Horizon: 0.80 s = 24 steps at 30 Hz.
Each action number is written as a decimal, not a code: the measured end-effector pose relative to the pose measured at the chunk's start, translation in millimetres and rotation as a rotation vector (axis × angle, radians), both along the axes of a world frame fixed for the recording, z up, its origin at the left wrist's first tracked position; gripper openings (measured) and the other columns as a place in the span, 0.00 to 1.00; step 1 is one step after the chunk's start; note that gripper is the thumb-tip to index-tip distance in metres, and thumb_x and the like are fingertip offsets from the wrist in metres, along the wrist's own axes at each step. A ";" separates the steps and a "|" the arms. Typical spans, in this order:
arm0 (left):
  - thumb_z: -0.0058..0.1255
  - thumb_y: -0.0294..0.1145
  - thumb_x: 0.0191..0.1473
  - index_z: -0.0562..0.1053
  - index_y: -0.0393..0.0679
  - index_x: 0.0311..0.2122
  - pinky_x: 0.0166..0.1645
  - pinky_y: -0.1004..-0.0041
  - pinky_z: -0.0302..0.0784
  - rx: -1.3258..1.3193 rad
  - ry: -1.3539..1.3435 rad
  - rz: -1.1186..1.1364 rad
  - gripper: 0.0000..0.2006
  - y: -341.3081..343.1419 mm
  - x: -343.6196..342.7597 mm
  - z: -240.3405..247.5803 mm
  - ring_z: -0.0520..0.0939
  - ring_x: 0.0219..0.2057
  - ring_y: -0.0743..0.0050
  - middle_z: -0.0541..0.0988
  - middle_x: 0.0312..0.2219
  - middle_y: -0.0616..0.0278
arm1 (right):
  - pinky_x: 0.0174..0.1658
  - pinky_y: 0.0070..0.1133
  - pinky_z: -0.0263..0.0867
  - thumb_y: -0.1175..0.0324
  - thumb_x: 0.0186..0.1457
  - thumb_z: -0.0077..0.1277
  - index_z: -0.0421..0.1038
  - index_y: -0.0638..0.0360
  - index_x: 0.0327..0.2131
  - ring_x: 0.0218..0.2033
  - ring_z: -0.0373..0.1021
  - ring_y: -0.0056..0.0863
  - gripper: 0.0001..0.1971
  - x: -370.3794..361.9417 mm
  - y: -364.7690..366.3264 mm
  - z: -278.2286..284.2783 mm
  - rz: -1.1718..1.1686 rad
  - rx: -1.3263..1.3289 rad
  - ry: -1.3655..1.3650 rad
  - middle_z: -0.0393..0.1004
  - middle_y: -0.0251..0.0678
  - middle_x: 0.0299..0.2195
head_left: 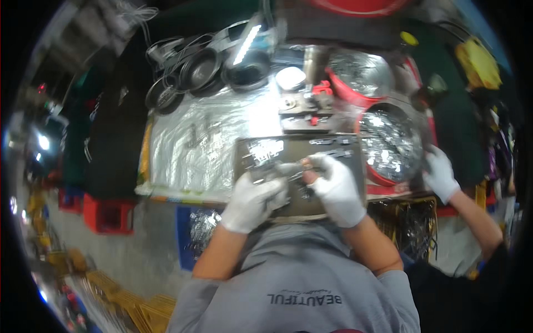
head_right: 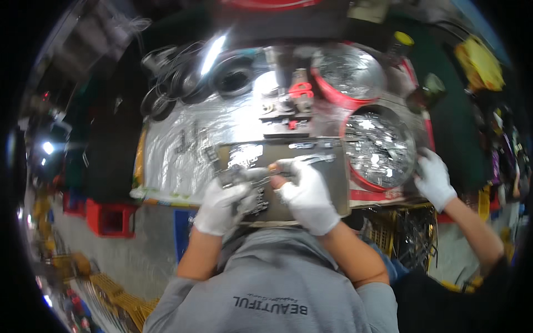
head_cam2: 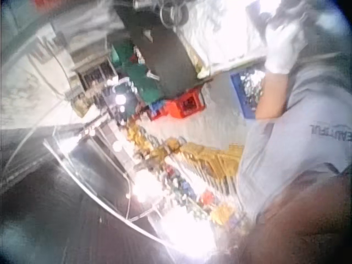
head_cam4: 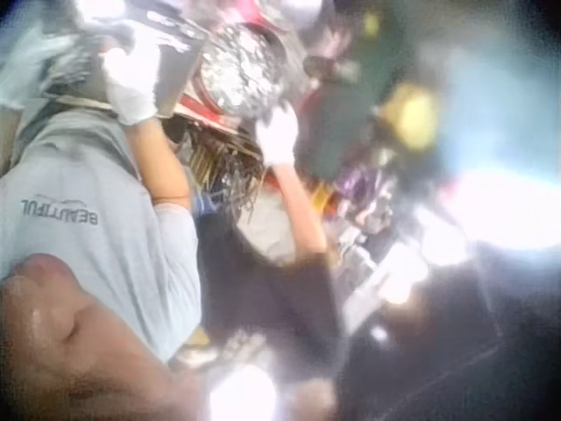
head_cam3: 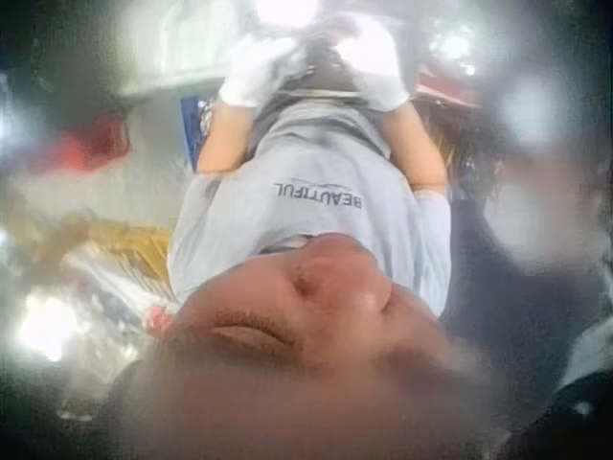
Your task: The person assembles small metal components using a manual press machine.
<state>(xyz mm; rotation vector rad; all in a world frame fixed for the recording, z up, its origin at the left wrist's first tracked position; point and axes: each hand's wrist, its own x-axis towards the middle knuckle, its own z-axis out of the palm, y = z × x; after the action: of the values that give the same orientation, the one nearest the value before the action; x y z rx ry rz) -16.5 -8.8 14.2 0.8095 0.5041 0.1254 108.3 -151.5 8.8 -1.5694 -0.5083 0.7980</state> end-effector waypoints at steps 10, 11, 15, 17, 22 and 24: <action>0.47 0.23 0.57 0.72 0.31 0.50 0.23 0.83 0.61 0.032 0.038 0.001 0.16 -1.4 -9.0 -1.0 0.68 0.19 0.85 0.69 0.19 0.71 | 0.29 0.13 0.62 0.74 0.58 0.55 0.70 0.64 0.45 0.27 0.65 0.10 0.11 -10.9 4.4 -16.1 -0.016 0.074 0.134 0.73 0.28 0.34; 0.47 0.22 0.57 0.72 0.31 0.51 0.24 0.81 0.62 0.019 -0.038 -0.023 0.16 -1.5 -9.0 -1.3 0.68 0.20 0.83 0.70 0.20 0.70 | 0.28 0.13 0.61 0.74 0.58 0.55 0.70 0.64 0.45 0.26 0.64 0.09 0.11 -9.5 1.8 -14.1 -0.025 0.071 0.112 0.73 0.28 0.34; 0.48 0.21 0.57 0.71 0.29 0.51 0.25 0.79 0.62 -0.104 -0.106 0.003 0.16 -2.5 1.0 -1.9 0.68 0.21 0.82 0.70 0.23 0.67 | 0.36 0.13 0.64 0.75 0.58 0.55 0.69 0.64 0.45 0.33 0.67 0.13 0.12 -1.4 -1.8 -0.6 -0.033 0.071 0.080 0.73 0.30 0.36; 0.47 0.20 0.57 0.71 0.28 0.50 0.26 0.79 0.62 -0.176 -0.122 -0.023 0.15 -1.5 4.4 0.0 0.67 0.21 0.82 0.71 0.25 0.67 | 0.43 0.15 0.65 0.75 0.57 0.55 0.70 0.66 0.45 0.38 0.68 0.15 0.12 2.7 -4.2 -1.3 -0.034 0.094 0.111 0.74 0.31 0.39; 0.48 0.25 0.59 0.70 0.27 0.51 0.25 0.79 0.58 -0.220 -0.097 0.024 0.16 1.1 0.3 -3.3 0.63 0.19 0.83 0.67 0.21 0.69 | 0.43 0.14 0.65 0.76 0.57 0.55 0.70 0.66 0.46 0.38 0.68 0.15 0.14 7.6 -3.2 -7.4 0.007 0.145 0.211 0.75 0.31 0.40; 0.47 0.25 0.60 0.69 0.25 0.52 0.25 0.79 0.58 -0.215 -0.165 -0.037 0.17 3.3 -1.3 -4.3 0.62 0.18 0.84 0.66 0.20 0.70 | 0.42 0.14 0.65 0.75 0.58 0.54 0.72 0.65 0.46 0.37 0.68 0.14 0.12 13.2 -5.5 -9.7 0.078 0.137 0.277 0.75 0.29 0.39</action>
<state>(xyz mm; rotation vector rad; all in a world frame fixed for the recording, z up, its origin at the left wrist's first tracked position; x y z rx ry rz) -17.8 -5.5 9.9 0.5919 0.3400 0.1007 121.5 -157.0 -0.9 -1.2942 -0.4138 1.0011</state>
